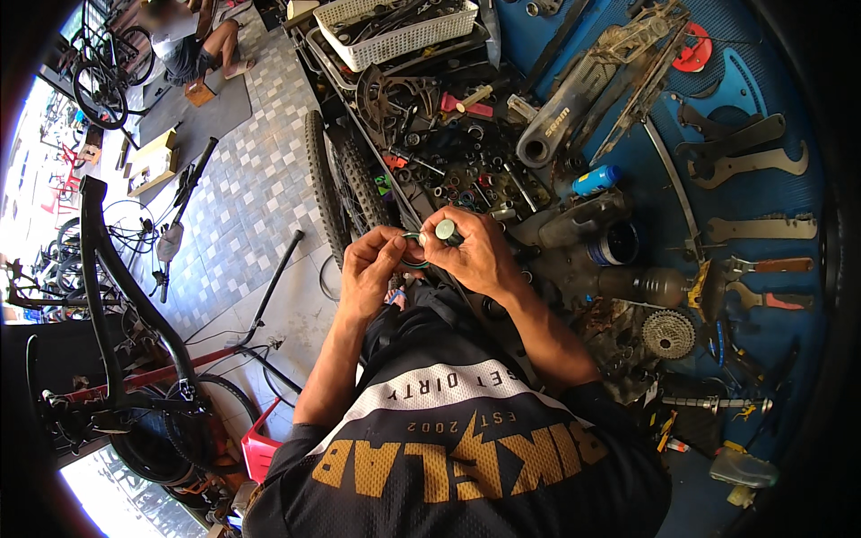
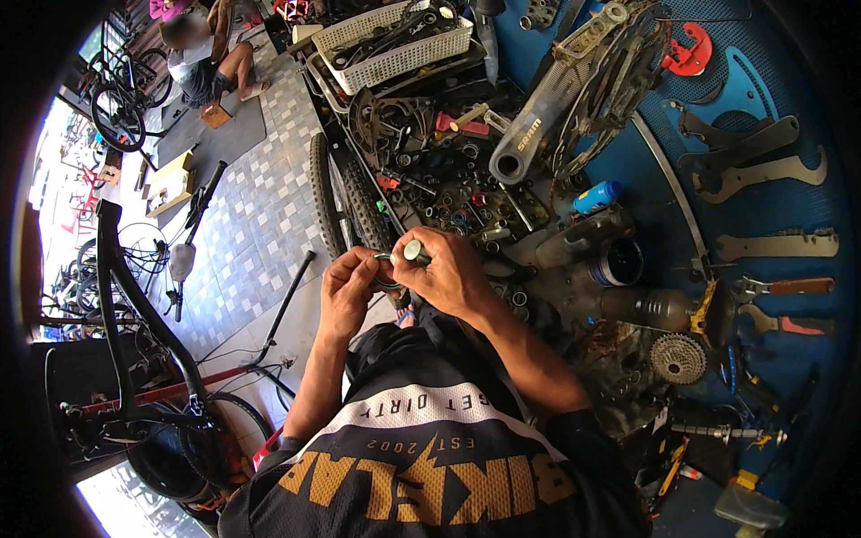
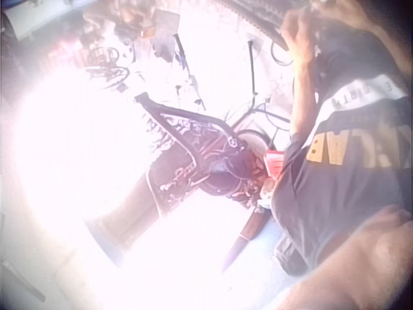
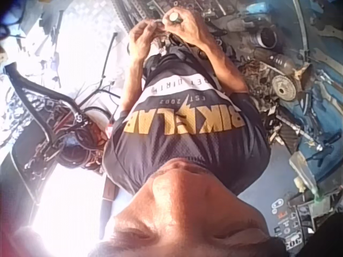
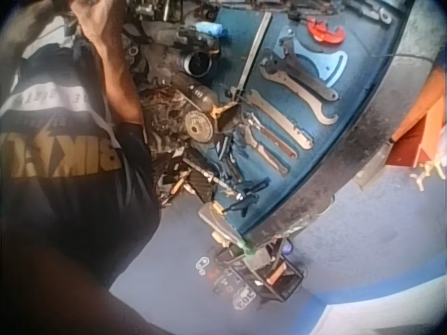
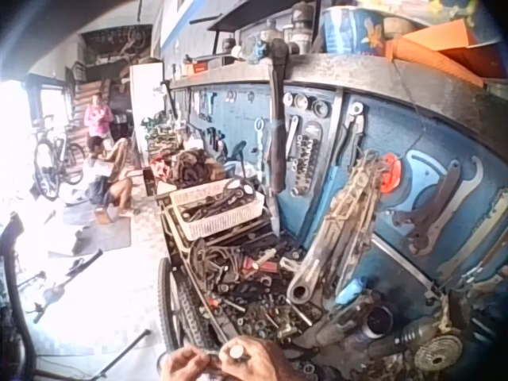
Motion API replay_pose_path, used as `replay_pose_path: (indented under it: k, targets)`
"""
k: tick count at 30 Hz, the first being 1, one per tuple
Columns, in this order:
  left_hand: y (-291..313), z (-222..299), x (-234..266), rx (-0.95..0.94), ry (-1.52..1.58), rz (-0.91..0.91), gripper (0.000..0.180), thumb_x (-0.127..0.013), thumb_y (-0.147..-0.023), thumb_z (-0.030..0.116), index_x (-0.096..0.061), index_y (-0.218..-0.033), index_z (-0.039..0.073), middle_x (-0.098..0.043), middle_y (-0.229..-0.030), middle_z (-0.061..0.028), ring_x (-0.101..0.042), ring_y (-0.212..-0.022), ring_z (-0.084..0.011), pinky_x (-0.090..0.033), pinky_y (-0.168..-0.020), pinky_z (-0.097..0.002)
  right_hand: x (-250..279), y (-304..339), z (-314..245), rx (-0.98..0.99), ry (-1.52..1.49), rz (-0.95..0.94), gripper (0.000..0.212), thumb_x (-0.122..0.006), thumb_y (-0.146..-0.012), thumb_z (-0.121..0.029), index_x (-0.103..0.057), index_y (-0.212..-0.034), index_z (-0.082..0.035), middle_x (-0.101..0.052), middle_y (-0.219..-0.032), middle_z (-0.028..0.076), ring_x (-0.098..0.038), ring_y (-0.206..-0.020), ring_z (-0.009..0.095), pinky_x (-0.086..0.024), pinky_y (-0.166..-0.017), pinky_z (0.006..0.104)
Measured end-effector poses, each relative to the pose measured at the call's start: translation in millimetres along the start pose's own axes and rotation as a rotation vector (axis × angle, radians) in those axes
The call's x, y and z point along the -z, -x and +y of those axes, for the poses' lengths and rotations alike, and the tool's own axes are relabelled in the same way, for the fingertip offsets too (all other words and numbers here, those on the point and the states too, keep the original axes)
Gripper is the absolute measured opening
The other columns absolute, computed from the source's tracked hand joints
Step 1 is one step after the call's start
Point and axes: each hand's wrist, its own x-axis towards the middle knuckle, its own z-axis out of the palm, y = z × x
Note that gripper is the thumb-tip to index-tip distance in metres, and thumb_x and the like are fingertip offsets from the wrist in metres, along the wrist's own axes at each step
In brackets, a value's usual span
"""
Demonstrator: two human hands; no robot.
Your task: The person repeatedly applies lubricant from a small tube to several small circular metal parts on a workbench. They pick up each part, apply the lubricant, and place it back down, continuing this cycle throughout the clip.
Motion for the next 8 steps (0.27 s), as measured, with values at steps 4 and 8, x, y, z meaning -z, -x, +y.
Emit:
replay_pose_path:
  k: [4,8]
  targets:
    - [-2.1,5.8,-1.0,-0.026,-0.150,0.021,0.023,-0.058,-0.106,0.020,-0.065,-0.099,-0.001,-0.072,-0.091,-0.0090,-0.071,-0.084,-0.0141,-0.061,-0.067,-0.0283,-2.2,-0.8,-0.4,0.046,-0.017,0.018,0.020,-0.072,-0.096,-0.021,-0.068,-0.095,-0.001,-0.071,-0.079,0.006,-0.063,-0.070,0.011,-0.052,-0.065,0.0294]
    - [-3.6,9.1,-0.4,-0.037,-0.089,0.048,0.022,-0.060,-0.105,0.021,-0.065,-0.099,0.000,-0.073,-0.091,-0.0090,-0.071,-0.082,-0.0134,-0.060,-0.066,-0.0277,6.1,0.0,-3.2,-0.080,-0.142,-0.102,0.022,-0.072,-0.097,-0.025,-0.072,-0.102,-0.004,-0.071,-0.081,0.002,-0.064,-0.072,0.012,-0.052,-0.066,0.0301]
